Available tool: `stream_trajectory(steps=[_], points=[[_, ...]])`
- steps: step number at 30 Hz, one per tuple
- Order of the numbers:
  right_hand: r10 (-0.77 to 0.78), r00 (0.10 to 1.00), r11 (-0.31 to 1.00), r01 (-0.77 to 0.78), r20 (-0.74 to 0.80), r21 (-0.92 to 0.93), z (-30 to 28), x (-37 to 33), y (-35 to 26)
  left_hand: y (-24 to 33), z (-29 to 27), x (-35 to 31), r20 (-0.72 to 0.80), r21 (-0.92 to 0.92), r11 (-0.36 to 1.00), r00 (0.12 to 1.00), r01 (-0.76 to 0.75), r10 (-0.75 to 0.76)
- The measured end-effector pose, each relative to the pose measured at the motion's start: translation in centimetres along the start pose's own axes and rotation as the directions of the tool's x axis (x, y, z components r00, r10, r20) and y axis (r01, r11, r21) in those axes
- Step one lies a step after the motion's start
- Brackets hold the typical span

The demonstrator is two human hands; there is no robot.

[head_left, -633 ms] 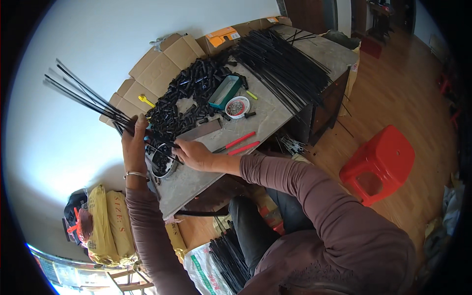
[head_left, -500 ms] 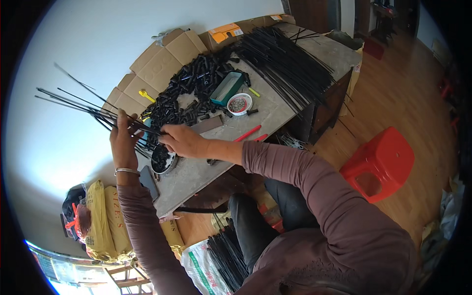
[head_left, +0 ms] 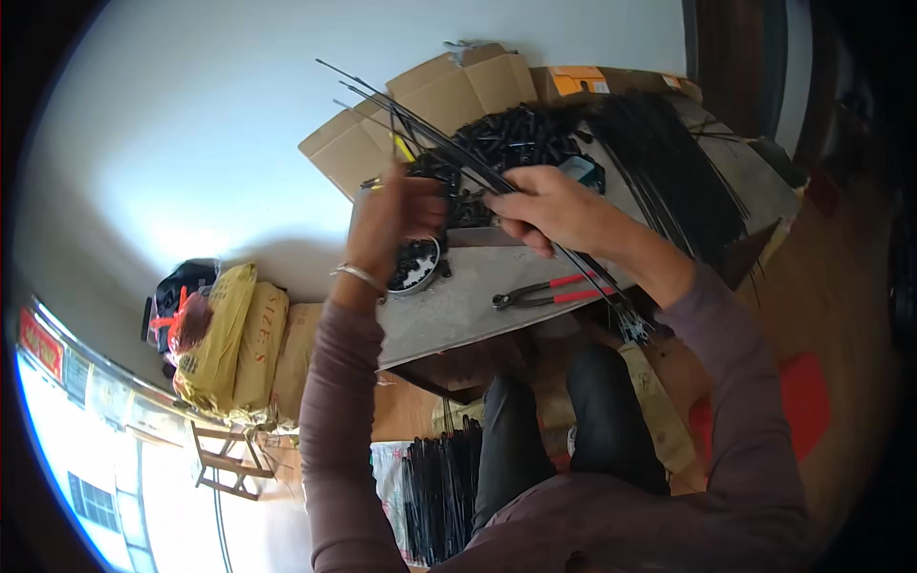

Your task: Placing thin black rods into a measuring jig and cutting them to a uniform length using hand pliers.

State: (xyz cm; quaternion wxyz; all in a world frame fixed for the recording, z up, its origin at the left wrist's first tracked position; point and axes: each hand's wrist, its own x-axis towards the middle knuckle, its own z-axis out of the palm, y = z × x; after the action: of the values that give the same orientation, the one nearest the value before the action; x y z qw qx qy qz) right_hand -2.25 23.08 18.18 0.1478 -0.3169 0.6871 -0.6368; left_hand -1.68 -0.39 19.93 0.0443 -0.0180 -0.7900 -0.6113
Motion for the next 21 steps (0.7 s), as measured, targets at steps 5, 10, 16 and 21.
stream_trajectory(steps=[5,10,16,21], points=[[0.112,0.993,0.991,-0.114,-0.027,-0.068,1.6,-3.8,1.9,-0.5,5.8,2.5,0.177,-0.624,0.759,0.980,0.186,-0.094],[0.085,0.996,0.994,-0.084,0.010,-0.077,0.7,-6.5,5.0,-2.0,3.4,6.5,0.083,-0.845,0.532,0.996,0.055,0.028],[-0.053,0.835,0.500,-0.452,-0.548,-0.738,-13.5,-4.5,13.0,-2.1,4.5,4.4,0.137,-0.809,0.583,0.989,0.076,0.061],[0.062,0.788,0.203,-0.611,-0.613,-0.765,-17.9,-4.3,19.7,-1.9,5.1,3.5,0.096,-0.679,0.732,0.995,0.058,0.010]])
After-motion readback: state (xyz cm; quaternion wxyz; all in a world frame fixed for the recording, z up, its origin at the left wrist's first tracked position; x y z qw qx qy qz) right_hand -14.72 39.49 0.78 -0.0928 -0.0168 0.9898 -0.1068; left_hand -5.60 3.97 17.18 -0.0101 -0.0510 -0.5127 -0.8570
